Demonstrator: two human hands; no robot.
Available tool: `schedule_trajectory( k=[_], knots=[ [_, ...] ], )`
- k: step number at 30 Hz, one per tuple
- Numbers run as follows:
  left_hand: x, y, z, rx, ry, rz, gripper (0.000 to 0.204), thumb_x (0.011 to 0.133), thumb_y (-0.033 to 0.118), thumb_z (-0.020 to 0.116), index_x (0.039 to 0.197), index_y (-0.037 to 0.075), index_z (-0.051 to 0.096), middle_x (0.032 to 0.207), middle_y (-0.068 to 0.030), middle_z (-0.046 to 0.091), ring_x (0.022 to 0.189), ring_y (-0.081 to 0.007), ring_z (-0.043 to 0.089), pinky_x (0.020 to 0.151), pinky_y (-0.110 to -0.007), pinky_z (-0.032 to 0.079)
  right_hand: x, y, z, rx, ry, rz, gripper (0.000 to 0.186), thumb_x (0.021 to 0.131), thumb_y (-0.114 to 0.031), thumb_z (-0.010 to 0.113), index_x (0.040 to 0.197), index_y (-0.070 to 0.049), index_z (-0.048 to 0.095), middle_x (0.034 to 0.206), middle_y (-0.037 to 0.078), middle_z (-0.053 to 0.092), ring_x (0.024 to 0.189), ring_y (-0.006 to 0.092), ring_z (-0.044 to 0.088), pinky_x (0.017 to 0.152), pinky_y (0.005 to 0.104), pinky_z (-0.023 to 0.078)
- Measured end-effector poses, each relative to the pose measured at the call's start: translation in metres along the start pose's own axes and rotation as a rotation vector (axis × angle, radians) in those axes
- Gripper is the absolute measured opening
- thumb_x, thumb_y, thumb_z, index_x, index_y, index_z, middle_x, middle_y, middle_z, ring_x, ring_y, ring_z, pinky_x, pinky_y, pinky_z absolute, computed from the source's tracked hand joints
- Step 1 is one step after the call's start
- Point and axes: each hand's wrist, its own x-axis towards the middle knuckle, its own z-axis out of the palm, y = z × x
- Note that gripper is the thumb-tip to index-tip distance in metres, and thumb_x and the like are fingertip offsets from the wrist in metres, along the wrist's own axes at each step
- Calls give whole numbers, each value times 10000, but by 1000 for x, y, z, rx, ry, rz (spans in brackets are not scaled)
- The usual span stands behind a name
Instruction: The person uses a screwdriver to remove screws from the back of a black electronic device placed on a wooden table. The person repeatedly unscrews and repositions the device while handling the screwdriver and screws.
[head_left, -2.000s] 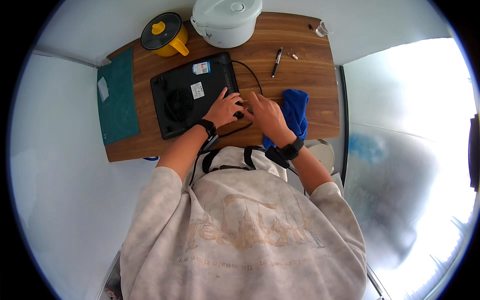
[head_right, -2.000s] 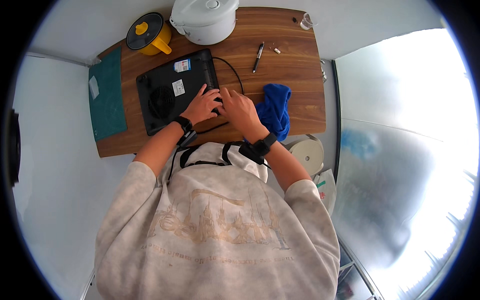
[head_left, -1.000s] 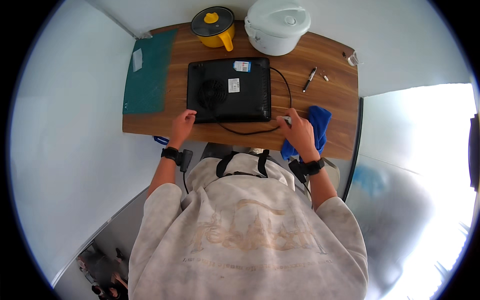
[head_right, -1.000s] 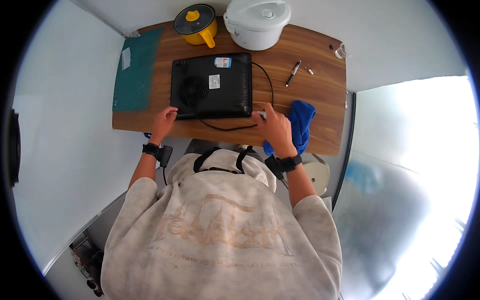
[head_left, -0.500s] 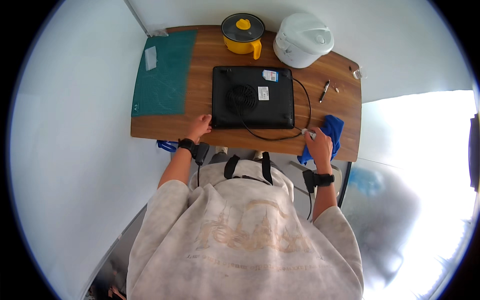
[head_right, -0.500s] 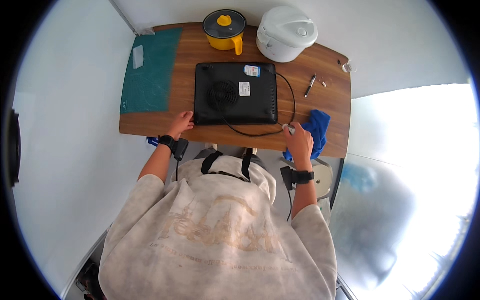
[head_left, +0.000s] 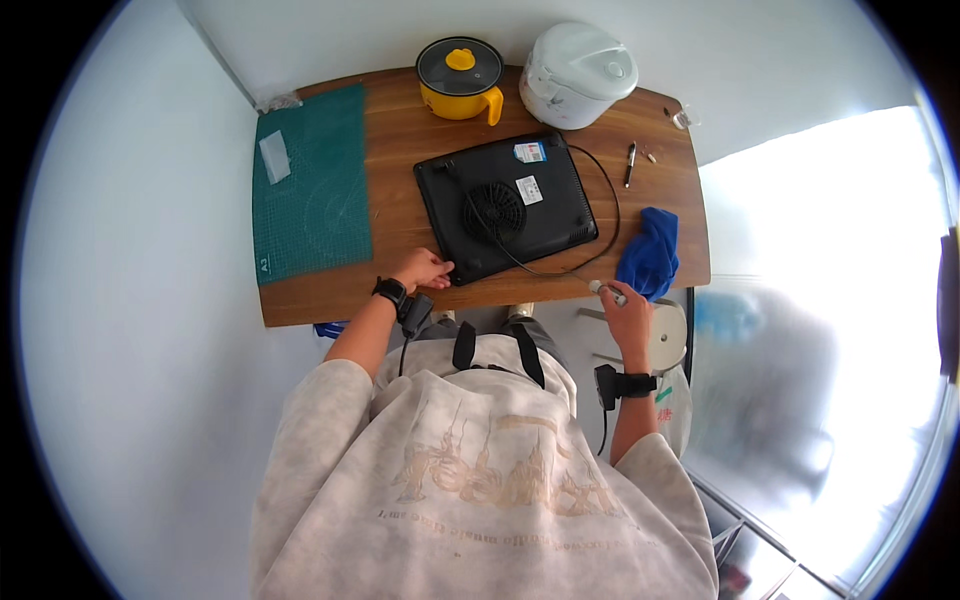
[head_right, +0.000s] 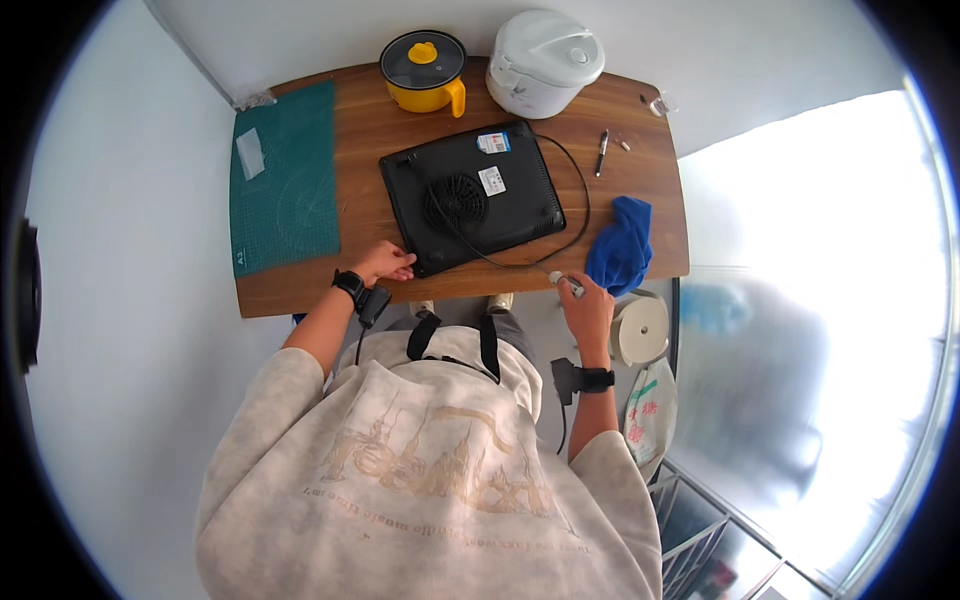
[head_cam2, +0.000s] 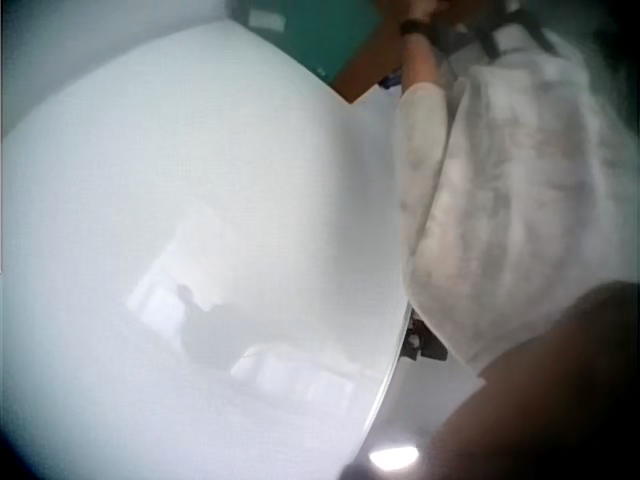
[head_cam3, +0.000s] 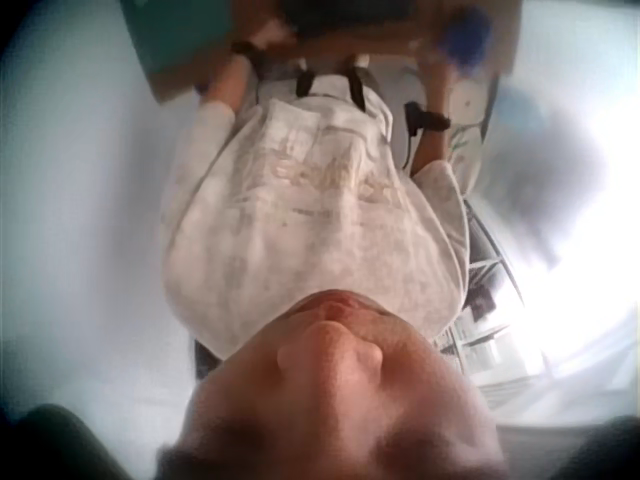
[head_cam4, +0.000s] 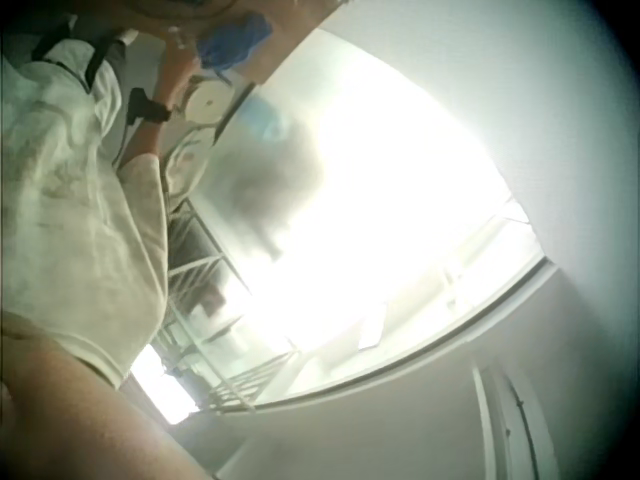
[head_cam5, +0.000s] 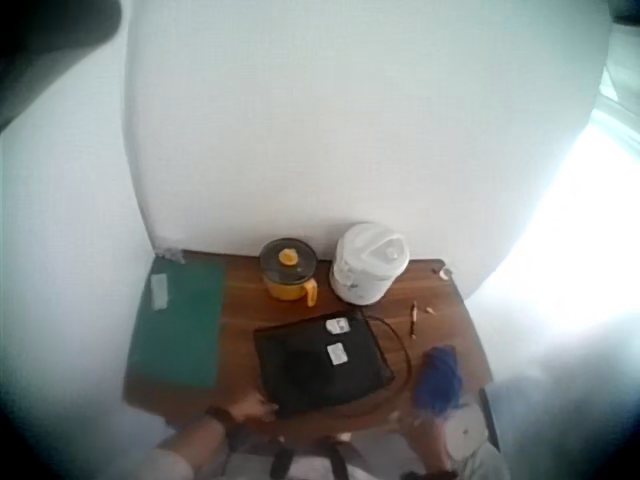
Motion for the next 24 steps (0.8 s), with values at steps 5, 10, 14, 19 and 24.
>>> schedule_trajectory(
  k=[5,10,14,19,24],
  knots=[
    [12,-4,18,77,-123,-6,328,973,231,665,999,-95,636,914,-163,714,780,-192,729,662,-273,610,-23,-19,6,83,-89,100,310,861,-316,686,1038,-70,748,809,187,710,713,334,680,708,395,526],
    [19,-5,24,184,-131,0,324,970,242,669,991,-78,623,908,-150,713,767,-187,724,647,-270,599,-42,-25,26,180,-172,11,324,847,-305,709,1057,-61,744,779,174,704,660,305,665,682,378,523],
    [23,-16,24,114,-111,59,253,959,197,672,930,-53,652,837,-119,724,692,-163,719,565,-267,574,-51,-60,36,211,-288,-72,300,853,-242,701,1068,-35,728,833,197,703,731,342,679,712,389,533],
    [23,-22,20,135,-88,72,236,946,200,683,962,-35,671,871,-106,736,732,-155,726,587,-264,571,-46,-76,50,216,-376,-216,300,847,-185,688,1111,-43,704,897,200,703,763,363,681,742,408,541],
    [23,-19,18,150,-111,89,246,946,220,685,967,-25,678,886,-105,740,756,-155,727,610,-262,566,-39,-68,57,260,-338,-345,307,833,-147,695,1129,-66,702,945,189,698,803,368,671,744,415,540]
  ],
)
